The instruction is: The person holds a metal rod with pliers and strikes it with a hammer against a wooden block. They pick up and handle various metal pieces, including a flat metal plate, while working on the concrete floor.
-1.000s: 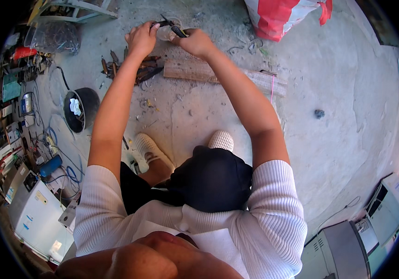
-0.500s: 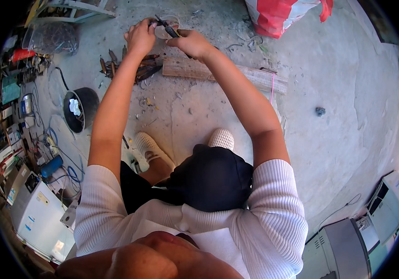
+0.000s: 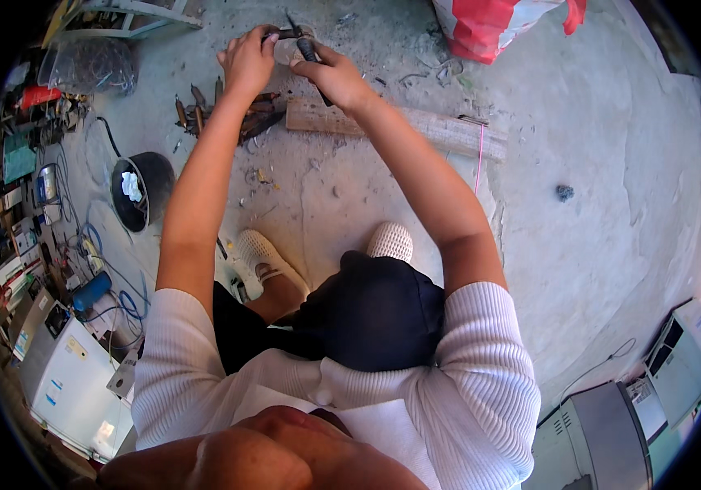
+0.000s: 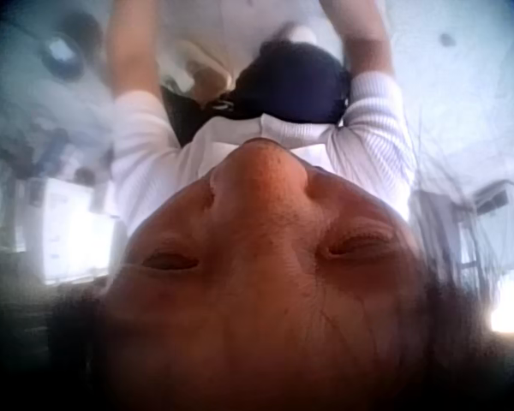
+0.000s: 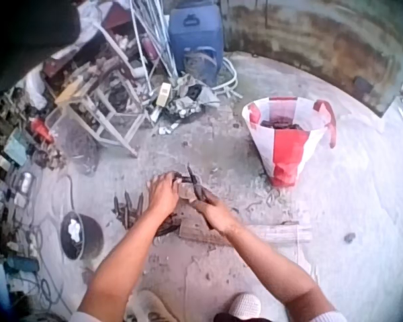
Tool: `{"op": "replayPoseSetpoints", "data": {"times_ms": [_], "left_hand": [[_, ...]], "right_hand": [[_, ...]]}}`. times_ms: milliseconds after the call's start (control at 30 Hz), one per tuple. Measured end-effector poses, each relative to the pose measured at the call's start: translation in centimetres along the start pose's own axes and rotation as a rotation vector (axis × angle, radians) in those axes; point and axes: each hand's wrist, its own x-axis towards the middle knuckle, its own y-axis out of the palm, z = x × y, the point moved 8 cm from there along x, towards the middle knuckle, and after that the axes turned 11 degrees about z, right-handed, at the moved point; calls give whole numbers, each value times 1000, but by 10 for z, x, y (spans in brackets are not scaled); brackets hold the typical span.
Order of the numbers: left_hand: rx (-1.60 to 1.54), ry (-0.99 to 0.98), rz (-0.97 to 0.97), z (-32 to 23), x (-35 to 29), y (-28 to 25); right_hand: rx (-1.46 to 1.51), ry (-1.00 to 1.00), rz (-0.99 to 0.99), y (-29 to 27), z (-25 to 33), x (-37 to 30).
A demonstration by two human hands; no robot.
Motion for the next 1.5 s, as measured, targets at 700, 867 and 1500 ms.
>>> {"op": "replayPoseSetpoints", "data": {"times_ms": [700, 867, 1500], "left_hand": [[-1544, -622, 348, 32, -23, 71], [-1752, -583, 347, 30, -18, 77], [-2051, -601, 457, 33, -21, 99]], "right_hand": [[-318, -187, -30, -1, 38, -2], [-310, -125, -7, 2, 49, -4], [-214, -154, 94, 13, 55, -7]]}}
